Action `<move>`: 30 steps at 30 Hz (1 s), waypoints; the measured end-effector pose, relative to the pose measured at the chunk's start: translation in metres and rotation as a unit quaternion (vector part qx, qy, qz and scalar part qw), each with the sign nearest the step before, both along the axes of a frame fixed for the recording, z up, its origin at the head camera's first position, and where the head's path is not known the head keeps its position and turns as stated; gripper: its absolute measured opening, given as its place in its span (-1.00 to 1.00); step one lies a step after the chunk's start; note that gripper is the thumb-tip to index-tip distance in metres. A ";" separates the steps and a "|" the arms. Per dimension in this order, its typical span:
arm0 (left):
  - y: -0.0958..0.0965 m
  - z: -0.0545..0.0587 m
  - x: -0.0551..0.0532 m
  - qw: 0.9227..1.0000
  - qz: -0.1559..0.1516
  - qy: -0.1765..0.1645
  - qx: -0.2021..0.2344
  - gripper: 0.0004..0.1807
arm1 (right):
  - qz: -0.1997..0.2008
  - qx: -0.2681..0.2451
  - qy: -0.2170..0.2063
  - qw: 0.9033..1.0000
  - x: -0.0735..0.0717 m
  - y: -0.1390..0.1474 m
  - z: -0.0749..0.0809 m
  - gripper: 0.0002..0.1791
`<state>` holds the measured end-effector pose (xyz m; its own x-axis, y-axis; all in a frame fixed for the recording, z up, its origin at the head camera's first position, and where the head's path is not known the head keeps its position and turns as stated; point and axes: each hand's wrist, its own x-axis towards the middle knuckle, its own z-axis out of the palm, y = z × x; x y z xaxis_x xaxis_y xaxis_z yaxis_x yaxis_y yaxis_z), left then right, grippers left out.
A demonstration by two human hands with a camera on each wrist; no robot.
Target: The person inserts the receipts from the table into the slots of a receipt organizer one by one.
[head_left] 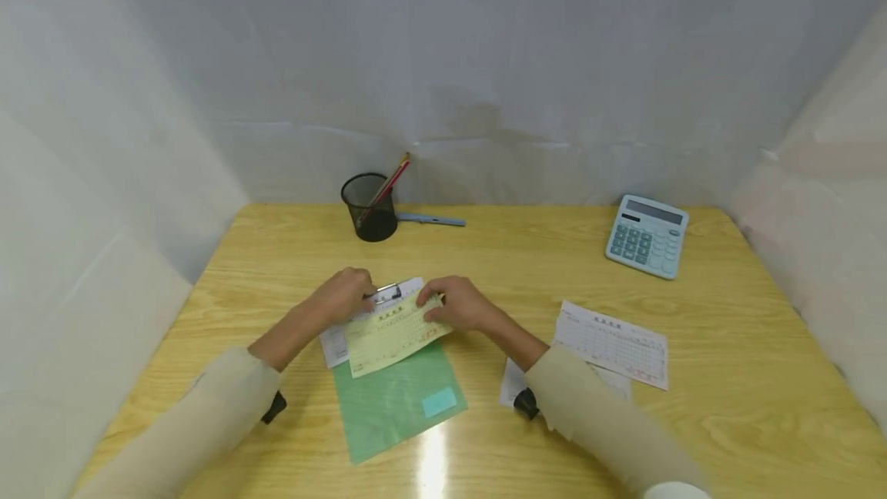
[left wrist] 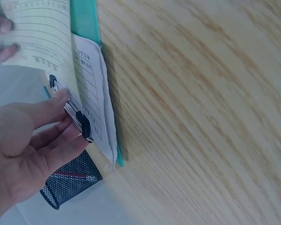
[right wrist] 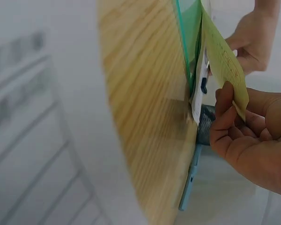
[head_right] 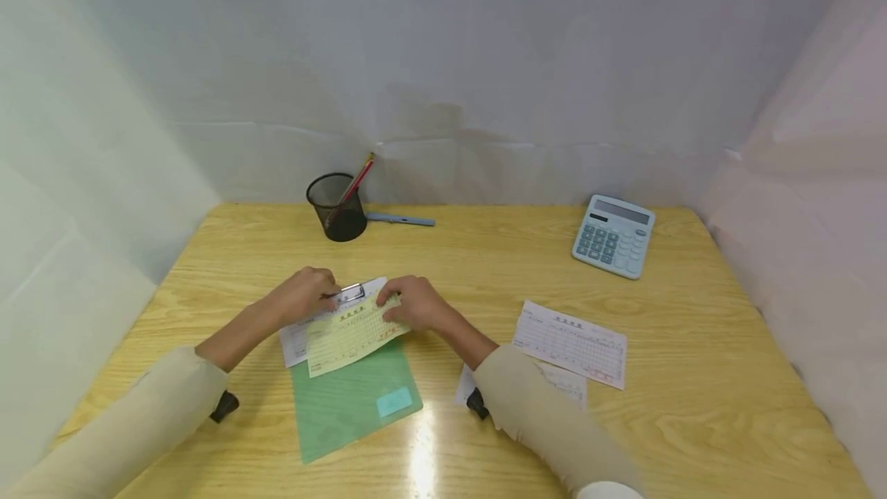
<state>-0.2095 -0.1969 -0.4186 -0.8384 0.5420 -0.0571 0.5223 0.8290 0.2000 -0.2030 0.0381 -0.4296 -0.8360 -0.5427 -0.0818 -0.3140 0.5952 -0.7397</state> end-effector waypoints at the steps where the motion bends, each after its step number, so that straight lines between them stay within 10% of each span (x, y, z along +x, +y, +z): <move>1: 0.000 0.000 -0.001 1.000 -0.003 0.002 -0.001 -0.94 | 0.003 0.003 0.000 1.000 -0.001 -0.004 0.000 -0.86; 30: 0.005 -0.002 0.005 0.998 -0.023 0.015 -0.052 -0.85 | -0.043 0.105 -0.031 0.993 -0.011 -0.040 -0.002 -0.87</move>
